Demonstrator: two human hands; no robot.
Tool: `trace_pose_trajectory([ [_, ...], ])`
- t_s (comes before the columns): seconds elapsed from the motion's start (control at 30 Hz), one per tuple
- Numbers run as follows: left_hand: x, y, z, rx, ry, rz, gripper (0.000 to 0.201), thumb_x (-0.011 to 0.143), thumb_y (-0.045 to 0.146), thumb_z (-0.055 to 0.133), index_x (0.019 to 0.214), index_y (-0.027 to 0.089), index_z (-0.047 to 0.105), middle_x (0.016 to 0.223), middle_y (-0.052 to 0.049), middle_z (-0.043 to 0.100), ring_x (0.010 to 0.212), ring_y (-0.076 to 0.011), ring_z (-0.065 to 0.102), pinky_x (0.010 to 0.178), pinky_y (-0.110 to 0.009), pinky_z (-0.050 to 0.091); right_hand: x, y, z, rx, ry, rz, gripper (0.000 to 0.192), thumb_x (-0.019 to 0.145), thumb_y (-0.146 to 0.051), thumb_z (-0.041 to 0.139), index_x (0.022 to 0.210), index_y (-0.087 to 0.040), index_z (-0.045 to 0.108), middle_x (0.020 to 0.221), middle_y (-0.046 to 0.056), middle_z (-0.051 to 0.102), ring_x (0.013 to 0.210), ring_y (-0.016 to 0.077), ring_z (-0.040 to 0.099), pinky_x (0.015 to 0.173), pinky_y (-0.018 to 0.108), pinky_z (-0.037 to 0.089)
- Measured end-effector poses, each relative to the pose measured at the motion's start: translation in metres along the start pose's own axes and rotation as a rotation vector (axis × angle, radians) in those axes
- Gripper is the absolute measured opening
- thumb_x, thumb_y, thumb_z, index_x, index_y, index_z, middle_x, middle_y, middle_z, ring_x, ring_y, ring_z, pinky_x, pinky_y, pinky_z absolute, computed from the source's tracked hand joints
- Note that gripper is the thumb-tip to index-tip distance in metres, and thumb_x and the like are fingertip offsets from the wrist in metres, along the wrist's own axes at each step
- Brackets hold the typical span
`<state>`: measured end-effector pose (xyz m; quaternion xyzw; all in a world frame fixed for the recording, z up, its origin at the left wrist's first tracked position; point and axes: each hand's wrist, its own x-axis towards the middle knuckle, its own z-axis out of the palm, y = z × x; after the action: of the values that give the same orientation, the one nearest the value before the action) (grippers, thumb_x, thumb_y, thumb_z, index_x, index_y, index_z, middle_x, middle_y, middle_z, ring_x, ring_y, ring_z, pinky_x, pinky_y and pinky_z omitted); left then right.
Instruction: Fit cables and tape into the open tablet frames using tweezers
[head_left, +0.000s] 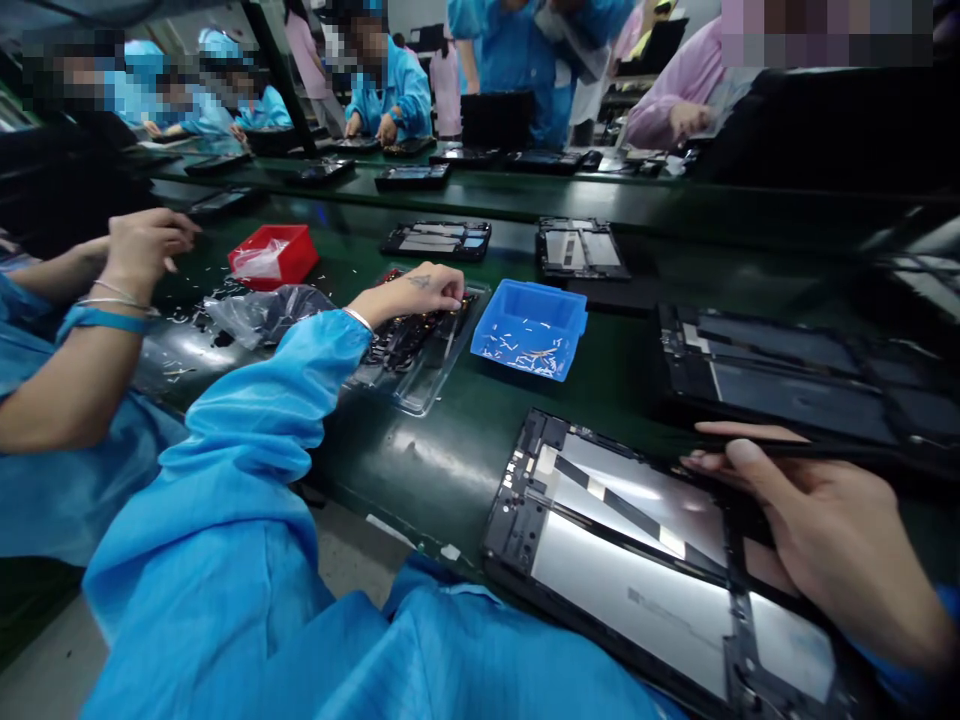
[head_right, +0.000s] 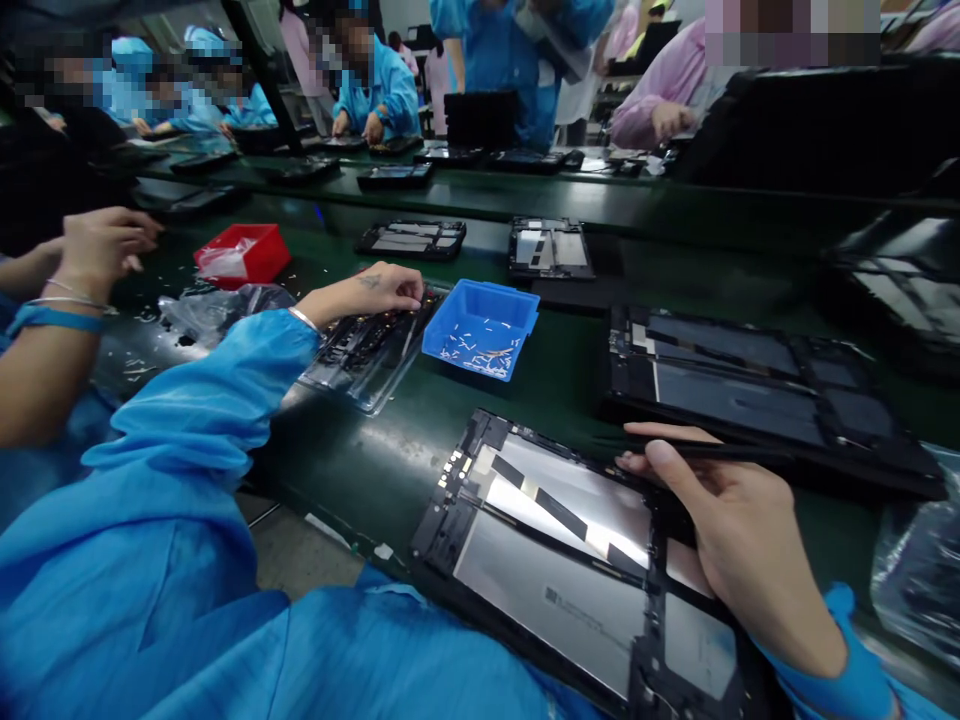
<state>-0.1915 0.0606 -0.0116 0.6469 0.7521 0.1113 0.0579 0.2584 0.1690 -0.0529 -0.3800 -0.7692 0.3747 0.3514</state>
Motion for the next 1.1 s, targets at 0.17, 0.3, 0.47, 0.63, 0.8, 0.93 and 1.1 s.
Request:
trace_pose_trajectory([
  [0.17, -0.01, 0.028, -0.044, 0.068, 0.18, 0.001, 0.015, 0.085, 0.017, 0.064, 0.097, 0.013, 0.072, 0.082, -0.004, 0.068, 0.073, -0.0148, 0.058, 0.072, -0.029, 0.045, -0.005, -0.016, -0.004, 0.116, -0.034, -0.153, 0.021, 0.093, -0.047, 0.063, 0.087, -0.033, 0.077, 0.107, 0.008, 0.076, 0.11, 0.0306, 0.07, 0.105, 0.05, 0.052],
  [0.3, -0.031, 0.114, -0.056, 0.312, 0.578, 0.23, 0.012, 0.092, 0.02, 0.064, 0.099, 0.015, 0.071, 0.089, -0.007, 0.066, 0.08, -0.0189, 0.062, 0.072, -0.034, 0.05, -0.01, -0.046, 0.008, 0.545, -0.199, 0.09, 0.01, 0.089, -0.036, 0.072, 0.094, -0.028, 0.073, 0.073, -0.001, 0.066, 0.062, 0.013, 0.059, 0.06, 0.027, 0.05],
  [0.47, -0.059, 0.213, -0.001, 0.56, 0.807, 1.035, 0.017, 0.1, 0.021, 0.055, 0.099, 0.016, 0.071, 0.095, -0.006, 0.067, 0.086, -0.019, 0.067, 0.071, -0.033, 0.058, -0.006, -0.07, 0.029, 0.882, -0.462, 0.33, 0.027, 0.093, -0.044, 0.066, 0.088, -0.018, 0.075, 0.074, -0.001, 0.058, 0.058, 0.0063, 0.043, 0.056, 0.021, 0.039],
  [0.63, -0.061, 0.229, 0.038, 0.53, 0.768, 1.325, 0.016, 0.094, 0.025, 0.067, 0.103, 0.015, 0.075, 0.098, -0.005, 0.07, 0.097, -0.0207, 0.069, 0.082, -0.029, 0.06, -0.006, -0.064, 0.028, 0.919, -0.369, 0.314, 0.017, 0.087, -0.035, 0.076, 0.085, -0.018, 0.073, 0.07, -0.003, 0.057, 0.056, 0.0044, 0.04, 0.055, 0.02, 0.035],
  [0.8, 0.018, 0.178, 0.018, 0.218, 0.761, 1.039, 0.015, 0.099, 0.03, 0.06, 0.107, 0.021, 0.069, 0.104, -0.004, 0.07, 0.096, -0.0178, 0.067, 0.082, -0.03, 0.055, 0.002, -0.056, 0.021, 0.817, -0.193, 0.228, 0.019, 0.083, -0.033, 0.079, 0.081, -0.016, 0.07, 0.072, -0.003, 0.057, 0.054, 0.0038, 0.041, 0.052, 0.022, 0.027],
  [0.93, 0.117, 0.102, -0.01, -0.21, 0.341, -0.183, 0.015, 0.092, 0.024, 0.068, 0.101, 0.013, 0.067, 0.113, -0.014, 0.067, 0.127, -0.032, 0.054, 0.107, -0.04, 0.044, 0.008, -0.054, 0.02, 0.754, -0.218, 0.256, 0.021, 0.085, -0.035, 0.076, 0.083, -0.016, 0.07, 0.074, -0.002, 0.057, 0.053, 0.0039, 0.04, 0.052, 0.024, 0.026],
  [1.1, 0.178, 0.044, 0.001, -0.522, 0.173, -0.488, 0.029, 0.096, 0.035, 0.068, 0.112, 0.011, 0.064, 0.107, -0.008, 0.066, 0.097, -0.0207, 0.066, 0.085, -0.037, 0.059, 0.007, -0.05, 0.025, 0.692, -0.319, 0.311, 0.026, 0.084, -0.04, 0.075, 0.083, -0.015, 0.068, 0.073, -0.002, 0.056, 0.054, 0.0047, 0.039, 0.054, 0.025, 0.027],
])
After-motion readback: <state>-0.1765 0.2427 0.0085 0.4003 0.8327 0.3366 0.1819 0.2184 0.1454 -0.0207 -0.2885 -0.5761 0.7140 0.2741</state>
